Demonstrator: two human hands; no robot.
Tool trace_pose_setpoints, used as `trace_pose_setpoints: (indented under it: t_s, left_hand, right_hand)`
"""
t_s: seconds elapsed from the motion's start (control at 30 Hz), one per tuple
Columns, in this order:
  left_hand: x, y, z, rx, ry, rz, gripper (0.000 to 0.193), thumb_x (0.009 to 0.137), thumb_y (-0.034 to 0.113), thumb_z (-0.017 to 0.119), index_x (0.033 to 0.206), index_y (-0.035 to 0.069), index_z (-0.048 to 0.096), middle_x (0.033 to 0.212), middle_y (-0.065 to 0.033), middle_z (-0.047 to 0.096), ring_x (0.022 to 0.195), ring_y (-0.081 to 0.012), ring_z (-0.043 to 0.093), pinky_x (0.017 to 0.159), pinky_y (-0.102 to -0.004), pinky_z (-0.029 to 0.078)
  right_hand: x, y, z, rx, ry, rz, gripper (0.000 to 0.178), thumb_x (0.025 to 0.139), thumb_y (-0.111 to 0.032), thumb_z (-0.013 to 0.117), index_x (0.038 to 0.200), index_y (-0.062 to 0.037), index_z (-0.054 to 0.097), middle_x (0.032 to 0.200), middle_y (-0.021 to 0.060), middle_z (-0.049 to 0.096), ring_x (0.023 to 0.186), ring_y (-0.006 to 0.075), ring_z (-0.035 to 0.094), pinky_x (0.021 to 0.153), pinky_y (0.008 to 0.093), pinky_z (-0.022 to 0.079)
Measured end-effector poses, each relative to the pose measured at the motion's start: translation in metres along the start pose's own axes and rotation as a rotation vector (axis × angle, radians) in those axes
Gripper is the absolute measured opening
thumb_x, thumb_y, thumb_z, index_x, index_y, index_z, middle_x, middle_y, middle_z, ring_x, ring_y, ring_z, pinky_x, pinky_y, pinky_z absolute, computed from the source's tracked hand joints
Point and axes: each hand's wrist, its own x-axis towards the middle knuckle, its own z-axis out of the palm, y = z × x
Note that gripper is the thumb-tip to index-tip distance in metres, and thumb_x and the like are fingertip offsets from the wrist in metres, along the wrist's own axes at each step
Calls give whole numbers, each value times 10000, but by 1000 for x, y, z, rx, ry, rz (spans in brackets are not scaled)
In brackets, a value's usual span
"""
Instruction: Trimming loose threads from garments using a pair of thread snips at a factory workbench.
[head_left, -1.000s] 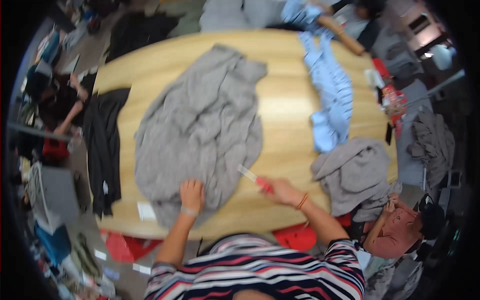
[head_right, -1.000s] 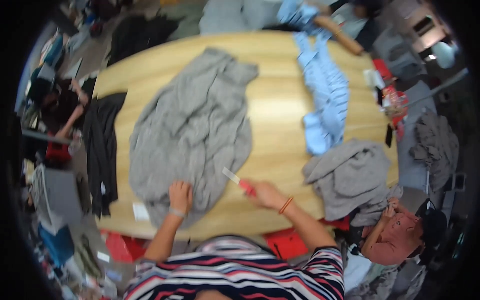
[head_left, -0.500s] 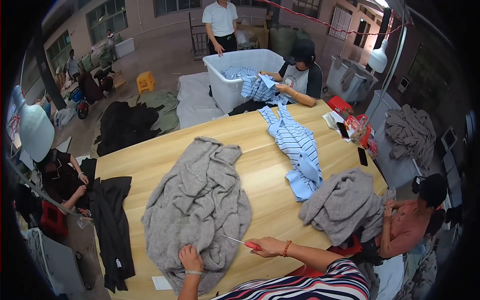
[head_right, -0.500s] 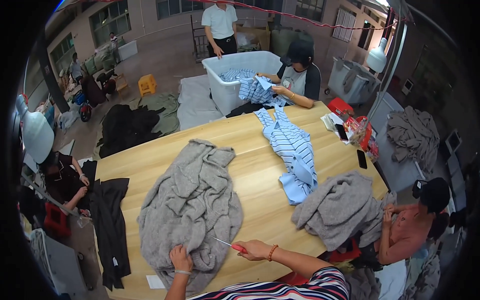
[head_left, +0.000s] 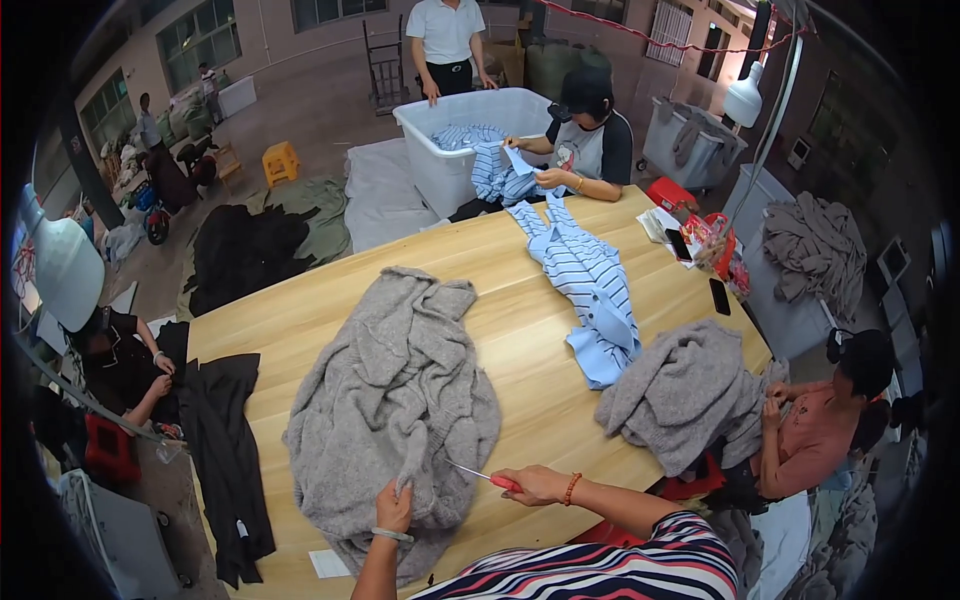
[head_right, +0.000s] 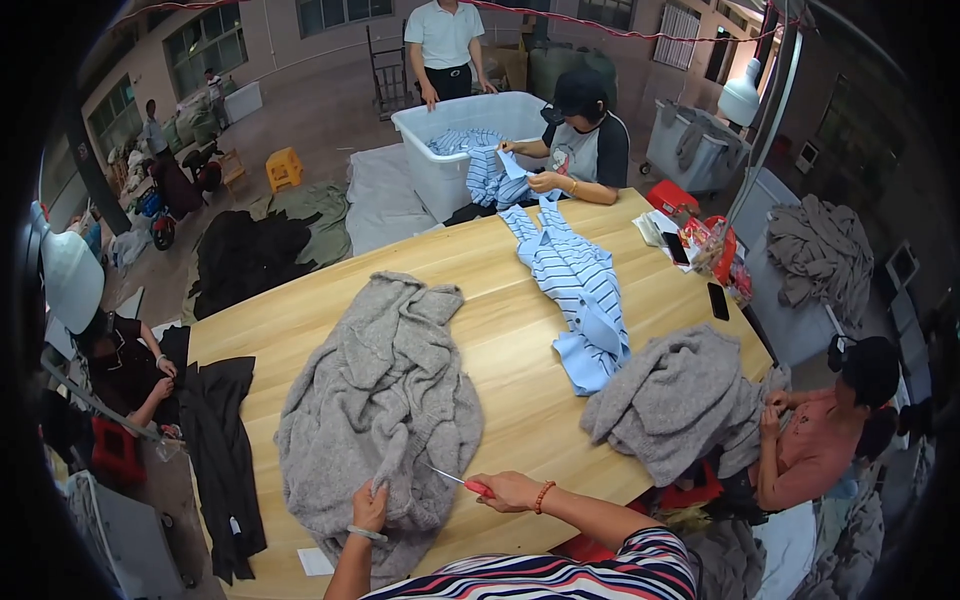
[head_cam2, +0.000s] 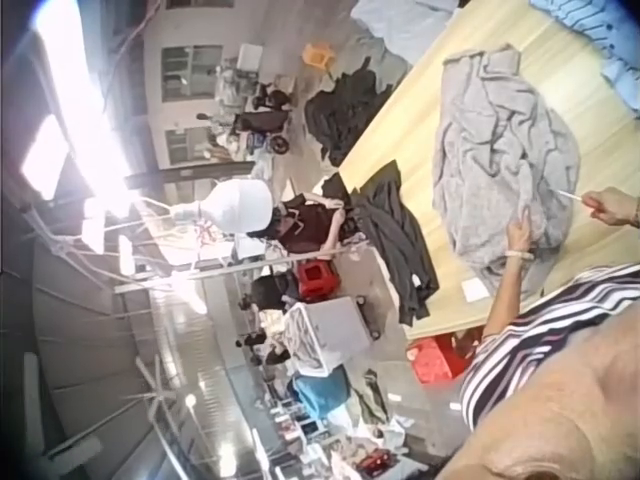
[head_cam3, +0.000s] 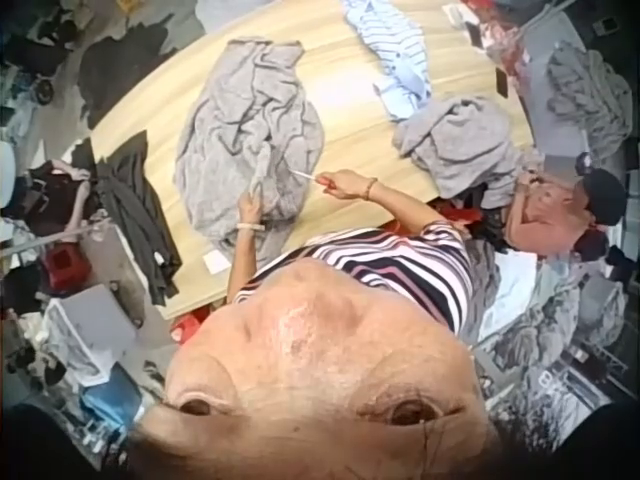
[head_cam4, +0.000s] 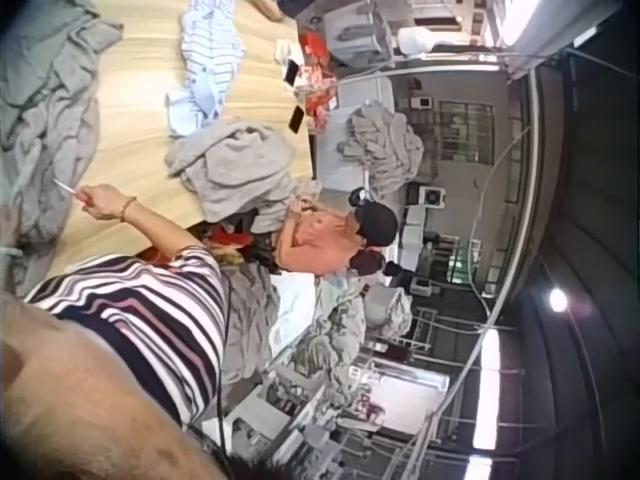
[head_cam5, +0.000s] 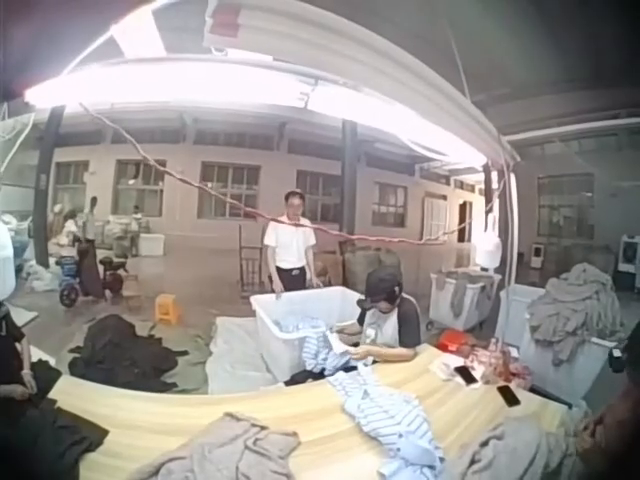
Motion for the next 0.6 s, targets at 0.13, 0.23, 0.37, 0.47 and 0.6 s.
trace_pose_setpoints:
  t_s: [0.13, 0.23, 0.37, 0.47, 0.6]
  left_hand:
    - [0, 1, 2, 35, -37, -25, 229, 895, 190, 549, 981, -11, 615, 756, -98, 638, 700, -148, 560, 662, -319, 459]
    - [0, -16, 2, -45, -19, -24, 233, 894, 192, 550, 987, -11, 615, 754, -110, 634, 701, -150, 560, 664, -317, 459]
    - [1, -11, 2, -1, -29, -59, 233, 895, 191, 548, 983, -15, 613, 745, -103, 627, 691, -144, 547, 654, -313, 454]
    - [-2, -12, 3, -6, -34, -59, 235, 896, 192, 549, 977, -20, 613, 737, -81, 618, 684, -132, 531, 644, -303, 448]
    - [-7, -7, 5, -36, -38, -101, 238, 898, 190, 554, 969, -29, 614, 736, -48, 612, 690, -113, 521, 643, -290, 443]
  right_hand:
    - [-1, 1, 1, 2, -4, 11, 396, 886, -317, 552, 1209, -105, 468, 836, 223, 636, 771, 425, 602, 692, 498, 465]
    - [-1, -1, -1, 3, -25, 23, 397, 887, -320, 555, 1208, -105, 468, 840, 224, 636, 774, 423, 605, 692, 498, 467]
    - [-2, 2, 1, 1, -43, 9, 481, 896, -336, 542, 1301, -108, 421, 833, 230, 635, 756, 430, 601, 680, 497, 462]
    - [-2, 1, 5, -5, -51, -4, 483, 891, -325, 549, 1302, -107, 421, 836, 230, 635, 759, 427, 602, 685, 496, 466]
    - [-5, 2, 9, -7, -54, -17, 477, 886, -312, 557, 1296, -104, 430, 847, 228, 635, 767, 425, 604, 693, 491, 471]
